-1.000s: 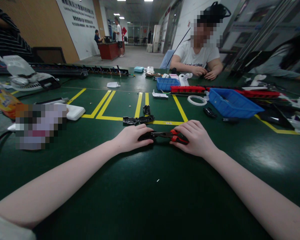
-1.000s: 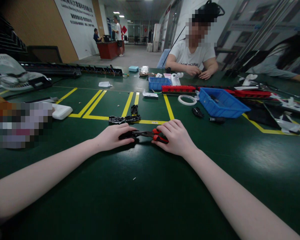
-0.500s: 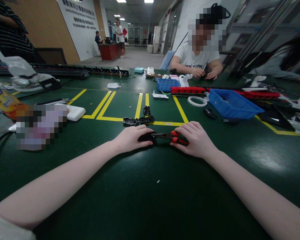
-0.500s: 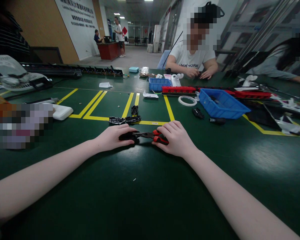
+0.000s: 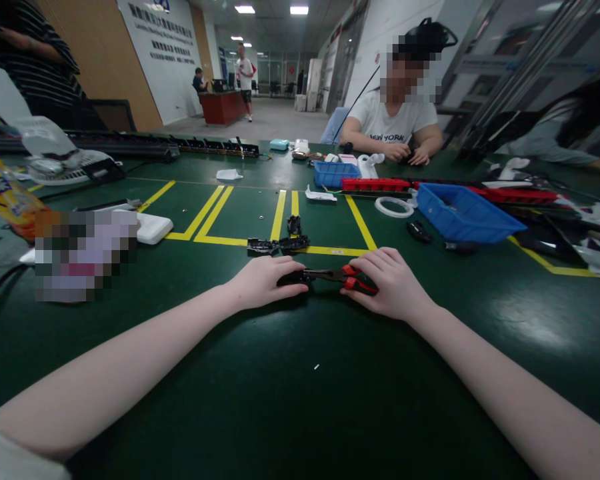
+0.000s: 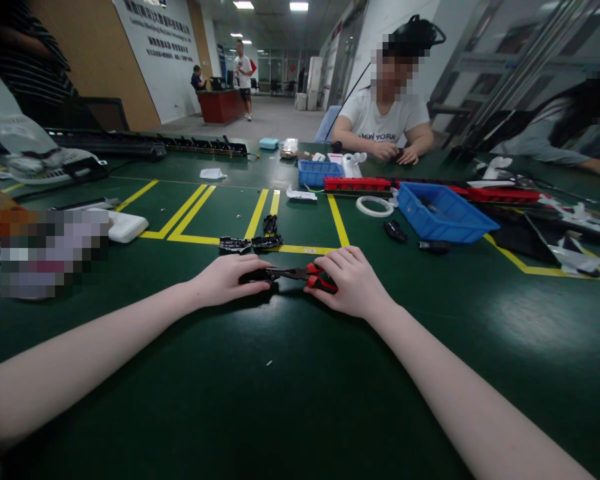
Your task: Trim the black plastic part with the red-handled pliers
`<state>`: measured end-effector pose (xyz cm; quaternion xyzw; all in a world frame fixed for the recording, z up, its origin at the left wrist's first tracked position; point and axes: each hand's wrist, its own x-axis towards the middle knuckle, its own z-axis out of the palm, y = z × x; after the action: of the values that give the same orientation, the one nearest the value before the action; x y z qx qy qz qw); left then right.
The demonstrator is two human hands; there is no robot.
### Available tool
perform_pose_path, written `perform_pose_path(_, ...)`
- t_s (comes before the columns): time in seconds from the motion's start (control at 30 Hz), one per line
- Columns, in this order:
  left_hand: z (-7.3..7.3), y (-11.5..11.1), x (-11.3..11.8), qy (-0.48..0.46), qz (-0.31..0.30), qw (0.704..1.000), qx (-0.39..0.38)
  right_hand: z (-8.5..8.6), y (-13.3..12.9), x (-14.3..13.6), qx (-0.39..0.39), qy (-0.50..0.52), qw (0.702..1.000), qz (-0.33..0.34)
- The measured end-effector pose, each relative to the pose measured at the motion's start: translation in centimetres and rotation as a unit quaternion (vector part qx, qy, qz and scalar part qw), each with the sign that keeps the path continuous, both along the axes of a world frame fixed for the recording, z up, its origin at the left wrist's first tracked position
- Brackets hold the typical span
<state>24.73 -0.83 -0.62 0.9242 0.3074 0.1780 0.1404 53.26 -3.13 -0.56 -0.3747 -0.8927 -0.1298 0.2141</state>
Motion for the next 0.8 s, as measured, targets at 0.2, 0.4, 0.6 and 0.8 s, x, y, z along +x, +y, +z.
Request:
perform_pose_path(0.2,-0.09,-0.06,-0.01,-0.007,-0.006,1.000,0.018,-0.04,0.00,0.07,-0.001,-0.008,1.000,0.004)
perform_pose_path(0.4,-0.10,-0.16,-0.03,-0.006,-0.009,0.999,0.032,0.06,-0.06,0.06,-0.010,-0.007,1.000,0.006)
perform_pose_path(0.6,-0.08,-0.10,-0.01,-0.004,-0.016,0.999,0.039,0.08,-0.01,0.07,-0.017,-0.002,1.000,0.007)
perform_pose_path(0.8,-0.32,-0.02,-0.03,-0.010,-0.005,0.999,0.047,0.07,-0.04,0.11,-0.014,0.000,1.000,0.006)
